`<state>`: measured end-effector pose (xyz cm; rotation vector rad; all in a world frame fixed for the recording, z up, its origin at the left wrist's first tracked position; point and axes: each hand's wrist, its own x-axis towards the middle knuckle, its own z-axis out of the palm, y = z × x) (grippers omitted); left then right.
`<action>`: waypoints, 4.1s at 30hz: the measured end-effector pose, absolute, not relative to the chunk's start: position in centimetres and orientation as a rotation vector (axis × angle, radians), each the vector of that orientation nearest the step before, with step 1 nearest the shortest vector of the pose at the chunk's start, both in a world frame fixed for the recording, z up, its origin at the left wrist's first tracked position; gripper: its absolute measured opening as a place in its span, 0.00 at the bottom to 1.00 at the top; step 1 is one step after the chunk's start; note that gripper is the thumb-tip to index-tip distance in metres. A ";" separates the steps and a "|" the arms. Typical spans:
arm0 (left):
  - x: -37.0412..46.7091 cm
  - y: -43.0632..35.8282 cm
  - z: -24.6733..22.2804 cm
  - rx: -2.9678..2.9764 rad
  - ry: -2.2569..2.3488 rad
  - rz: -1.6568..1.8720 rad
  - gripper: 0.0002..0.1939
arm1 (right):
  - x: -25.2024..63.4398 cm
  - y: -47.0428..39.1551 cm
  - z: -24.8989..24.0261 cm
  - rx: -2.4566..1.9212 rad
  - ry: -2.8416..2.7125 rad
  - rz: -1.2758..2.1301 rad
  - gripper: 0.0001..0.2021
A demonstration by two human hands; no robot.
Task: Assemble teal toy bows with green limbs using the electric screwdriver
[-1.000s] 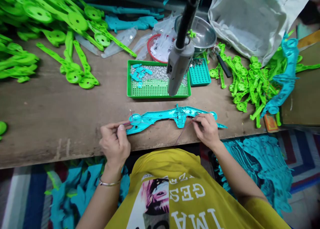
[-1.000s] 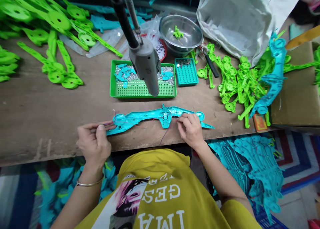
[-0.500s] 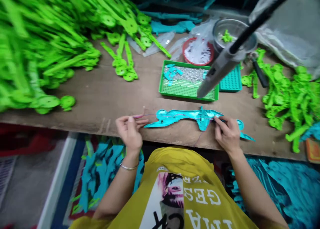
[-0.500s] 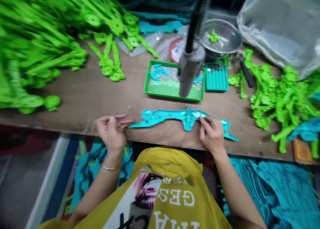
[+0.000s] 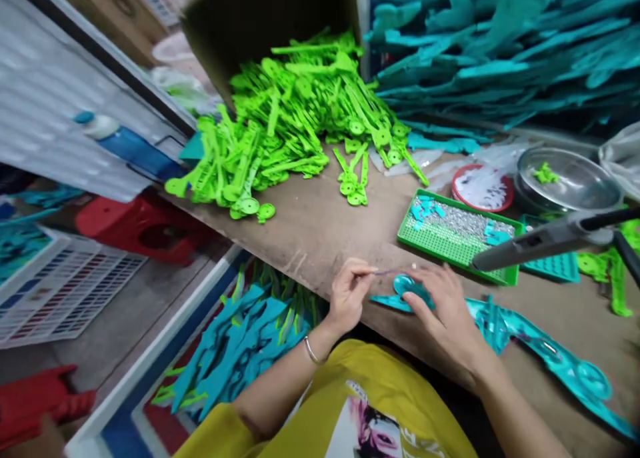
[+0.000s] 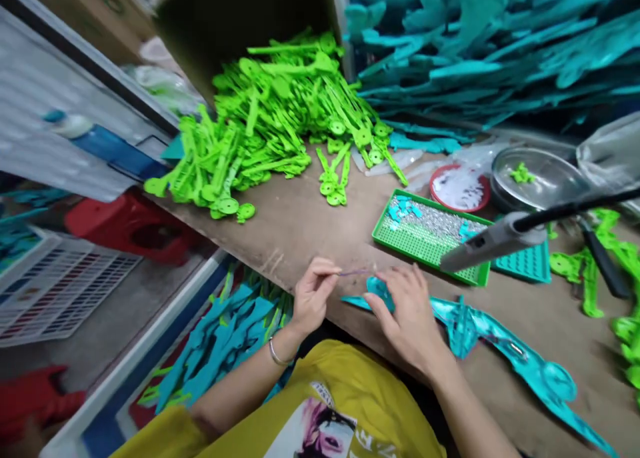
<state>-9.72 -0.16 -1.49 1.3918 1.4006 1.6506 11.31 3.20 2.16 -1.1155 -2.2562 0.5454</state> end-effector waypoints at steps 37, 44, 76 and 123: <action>-37.8 21.5 -0.3 2.062 2.608 0.290 0.17 | 13.5 3.5 -4.2 -1.543 -1.763 0.731 0.25; -37.6 21.0 -1.4 2.170 2.538 0.224 0.18 | 13.5 4.0 -4.2 -1.532 -1.791 0.769 0.24; -22.5 11.3 0.3 2.568 1.096 0.411 0.21 | 12.6 4.4 -2.6 -1.541 -1.704 0.911 0.18; -9.9 -0.1 -1.0 2.212 1.611 0.708 0.12 | 10.1 5.6 1.7 -1.458 -2.023 1.395 0.16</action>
